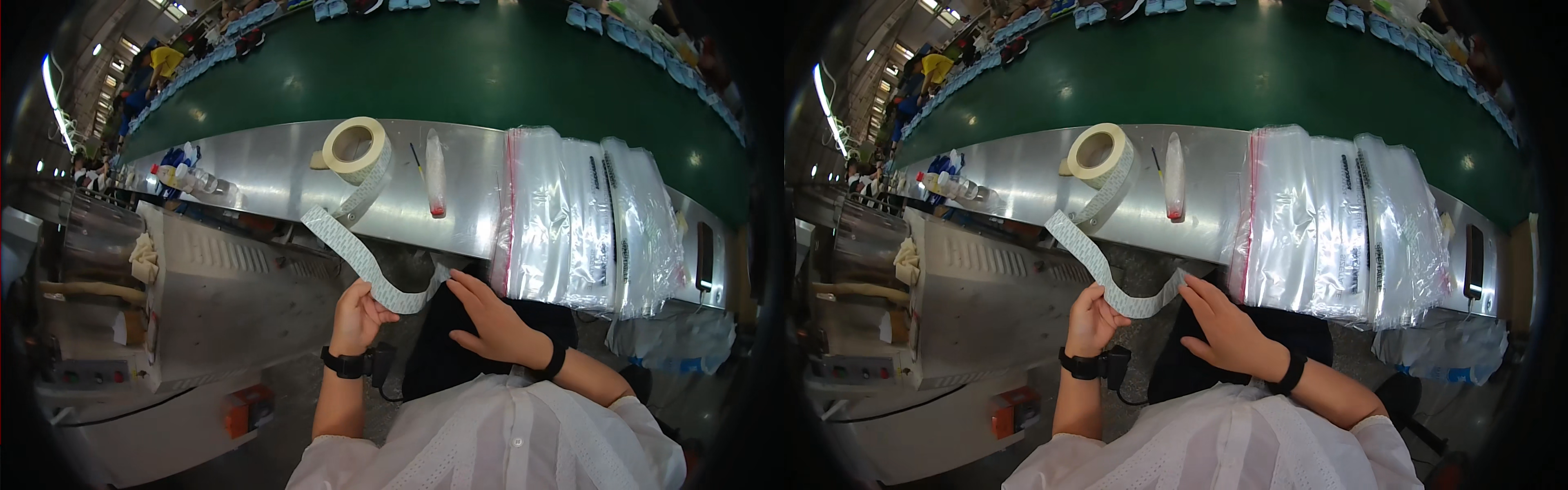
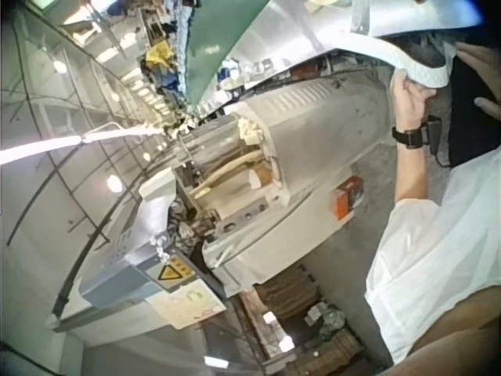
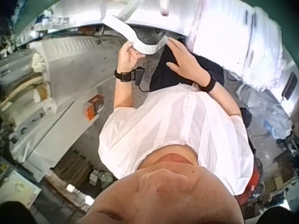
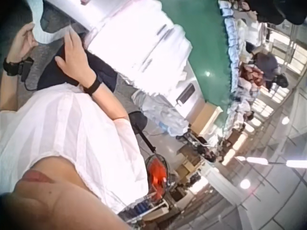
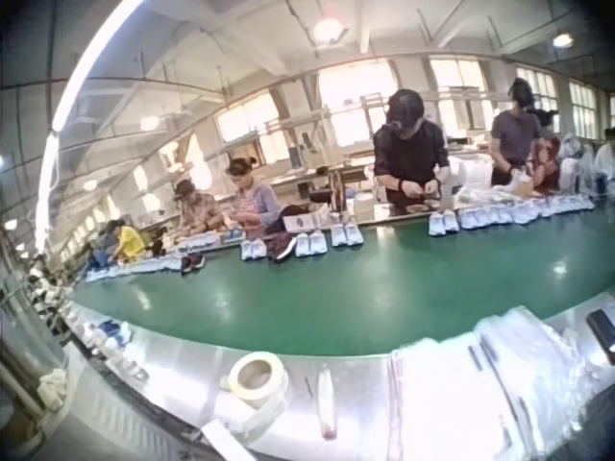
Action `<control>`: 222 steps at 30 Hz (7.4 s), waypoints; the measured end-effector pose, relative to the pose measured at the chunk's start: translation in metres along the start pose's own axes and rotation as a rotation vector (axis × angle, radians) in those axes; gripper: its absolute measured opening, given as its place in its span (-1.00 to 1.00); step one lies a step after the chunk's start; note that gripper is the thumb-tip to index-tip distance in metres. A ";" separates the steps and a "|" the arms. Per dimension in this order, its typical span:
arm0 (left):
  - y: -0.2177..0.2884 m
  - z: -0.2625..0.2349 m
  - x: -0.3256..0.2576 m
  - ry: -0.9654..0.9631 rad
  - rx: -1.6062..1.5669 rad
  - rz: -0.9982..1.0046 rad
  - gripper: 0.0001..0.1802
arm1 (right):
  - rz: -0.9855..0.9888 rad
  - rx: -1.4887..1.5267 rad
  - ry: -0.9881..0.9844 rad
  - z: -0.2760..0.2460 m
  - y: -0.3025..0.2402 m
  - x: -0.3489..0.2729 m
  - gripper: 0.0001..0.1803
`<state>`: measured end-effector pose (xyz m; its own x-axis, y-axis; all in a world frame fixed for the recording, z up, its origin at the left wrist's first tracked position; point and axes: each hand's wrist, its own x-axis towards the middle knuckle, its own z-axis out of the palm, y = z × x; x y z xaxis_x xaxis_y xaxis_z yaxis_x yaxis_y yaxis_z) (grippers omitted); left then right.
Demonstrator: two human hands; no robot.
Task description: The person applies adhesive labels to a stack of clear plastic bags on a factory assembly line. They repeatedly tear labels from a roll, peel the backing, and stick them onto the bags. The person works continuously at a metal workstation with a conveyor belt visible in the background.
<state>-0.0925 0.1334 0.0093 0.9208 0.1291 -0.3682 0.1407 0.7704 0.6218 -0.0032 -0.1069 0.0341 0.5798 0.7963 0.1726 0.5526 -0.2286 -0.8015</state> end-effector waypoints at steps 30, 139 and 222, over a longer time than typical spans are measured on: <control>-0.025 0.100 -0.006 -0.049 0.611 -0.042 -0.65 | 0.426 0.616 -0.120 -0.046 0.006 -0.020 -0.78; -0.101 0.108 0.067 -0.379 1.674 0.691 -0.09 | 0.418 -0.605 0.576 -0.072 0.083 0.007 -0.59; -0.061 0.118 0.073 -0.351 -0.123 -0.141 -0.32 | -0.068 -0.736 0.416 -0.085 0.047 -0.038 -0.63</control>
<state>0.0086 0.0221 0.0260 0.9668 -0.1883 -0.1726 0.2499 0.8372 0.4864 0.0518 -0.1954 0.0382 0.6243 0.5839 0.5189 0.7597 -0.6085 -0.2293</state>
